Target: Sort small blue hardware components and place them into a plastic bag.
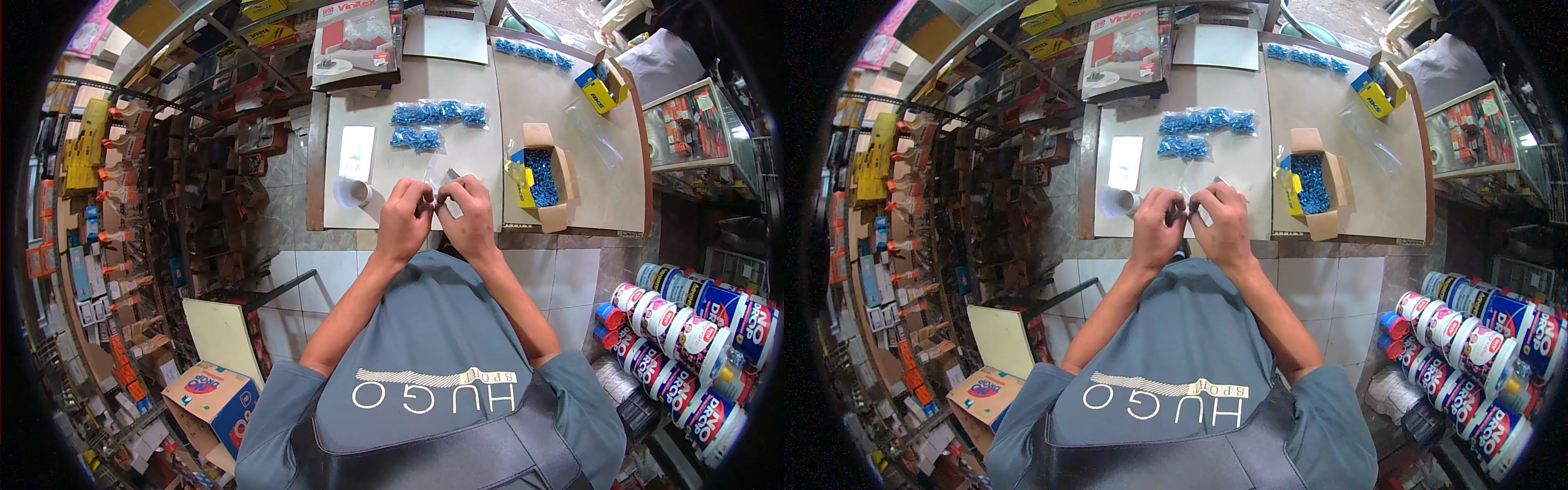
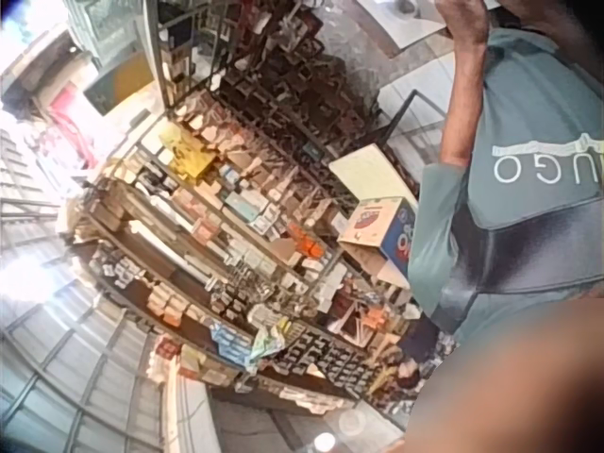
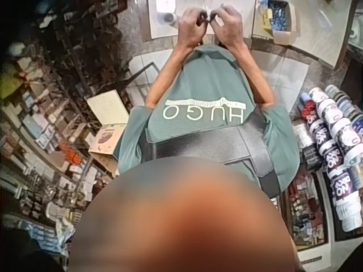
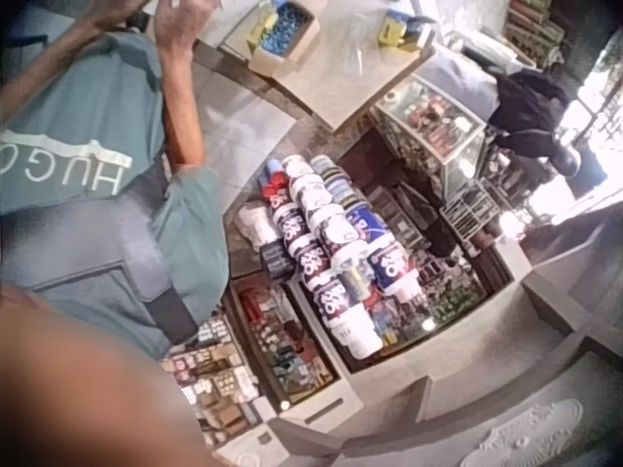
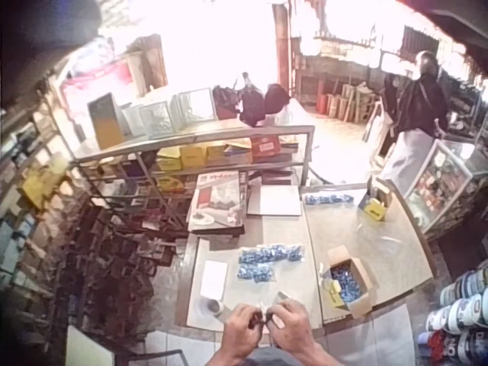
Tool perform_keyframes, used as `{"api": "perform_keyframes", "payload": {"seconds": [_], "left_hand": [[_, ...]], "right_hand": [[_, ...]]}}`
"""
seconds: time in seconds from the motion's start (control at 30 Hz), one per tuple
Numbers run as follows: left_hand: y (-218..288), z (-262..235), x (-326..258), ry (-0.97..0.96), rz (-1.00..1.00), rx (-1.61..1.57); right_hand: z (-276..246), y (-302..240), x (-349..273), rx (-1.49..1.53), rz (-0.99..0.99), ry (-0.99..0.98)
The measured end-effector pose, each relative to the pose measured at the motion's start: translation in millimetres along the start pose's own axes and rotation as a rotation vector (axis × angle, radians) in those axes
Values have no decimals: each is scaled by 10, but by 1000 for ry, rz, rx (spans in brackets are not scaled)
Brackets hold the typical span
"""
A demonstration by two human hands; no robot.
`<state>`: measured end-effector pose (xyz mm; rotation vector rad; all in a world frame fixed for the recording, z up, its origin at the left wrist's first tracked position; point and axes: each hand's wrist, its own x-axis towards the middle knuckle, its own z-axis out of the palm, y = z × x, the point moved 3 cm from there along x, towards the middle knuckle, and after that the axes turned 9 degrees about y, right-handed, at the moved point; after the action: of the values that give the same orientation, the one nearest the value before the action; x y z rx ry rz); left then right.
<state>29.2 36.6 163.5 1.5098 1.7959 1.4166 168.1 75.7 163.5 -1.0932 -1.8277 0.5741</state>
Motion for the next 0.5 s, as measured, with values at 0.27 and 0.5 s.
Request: {"api": "perform_keyframes", "payload": {"seconds": [0.27,0.5], "left_hand": [[-48,33,-9,-65,-109,44],[-34,16,54,-73,-124,-32]], "right_hand": [[15,101,-108,89,228,140],[20,44,-65,-10,145,97]]}}
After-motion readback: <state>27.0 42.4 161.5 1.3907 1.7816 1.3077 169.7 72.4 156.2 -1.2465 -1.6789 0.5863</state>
